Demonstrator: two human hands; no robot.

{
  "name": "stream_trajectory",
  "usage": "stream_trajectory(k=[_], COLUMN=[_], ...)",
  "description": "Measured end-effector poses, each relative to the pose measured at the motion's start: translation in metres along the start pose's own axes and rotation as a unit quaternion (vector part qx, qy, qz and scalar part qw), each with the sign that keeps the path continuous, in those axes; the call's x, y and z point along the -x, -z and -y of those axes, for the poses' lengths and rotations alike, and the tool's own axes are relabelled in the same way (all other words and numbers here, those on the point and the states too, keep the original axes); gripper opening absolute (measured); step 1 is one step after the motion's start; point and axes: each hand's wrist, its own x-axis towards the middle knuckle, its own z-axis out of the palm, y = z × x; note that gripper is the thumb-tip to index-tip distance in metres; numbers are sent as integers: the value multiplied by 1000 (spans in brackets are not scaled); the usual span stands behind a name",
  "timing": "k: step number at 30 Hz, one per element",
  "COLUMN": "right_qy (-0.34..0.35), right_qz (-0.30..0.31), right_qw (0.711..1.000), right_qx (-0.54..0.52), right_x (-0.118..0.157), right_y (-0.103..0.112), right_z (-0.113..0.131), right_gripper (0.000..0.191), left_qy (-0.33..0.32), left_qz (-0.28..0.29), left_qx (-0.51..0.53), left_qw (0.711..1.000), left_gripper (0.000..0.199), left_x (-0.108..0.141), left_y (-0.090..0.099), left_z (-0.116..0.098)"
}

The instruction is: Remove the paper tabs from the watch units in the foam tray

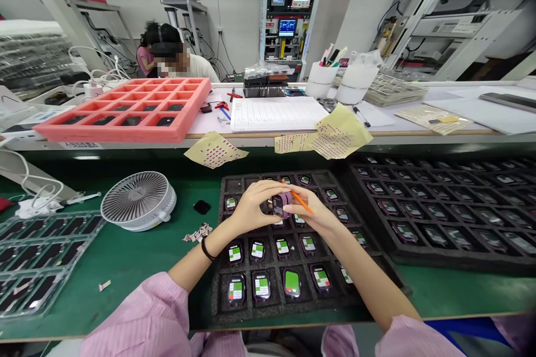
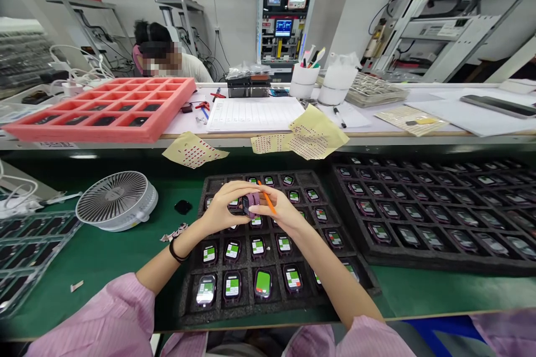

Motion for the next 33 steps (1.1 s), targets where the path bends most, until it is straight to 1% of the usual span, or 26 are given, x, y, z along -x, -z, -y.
stream_trajectory(k=[4,7,10,12,14,17,20,23,31,33], right_qy=[14,52,124,178,229,281,297,301,294,305], right_qz=[-15,-34,-56,-69,-90,-121,-131,-130,-133,-138], right_qw=[999,996,987,976,961,939,927,924,921,915], right_qx=[25,68,87,103,125,158,186,194,219,224], right_x=[2,3,8,16,24,31,31,29,31,31], right_y=[-1,-2,0,2,2,1,-1,-2,-6,-6], right_z=[-2,9,27,35,39,36,32,31,32,31], right_gripper=[54,48,41,48,54,51,47,45,48,48], left_qy=[-8,2,61,117,160,178,182,195,193,191], left_qz=[2,-23,-29,-16,-13,-22,-14,-2,6,8], left_qx=[9,14,27,52,70,81,90,91,70,68], left_qw=[1000,1000,997,992,985,980,979,977,979,979], left_gripper=[48,49,49,50,51,53,53,53,52,51], left_x=[1,0,1,2,3,4,3,3,3,3], left_y=[-2,4,13,18,19,17,16,16,16,16], left_z=[1,0,-6,-10,-12,-14,-15,-17,-20,-21])
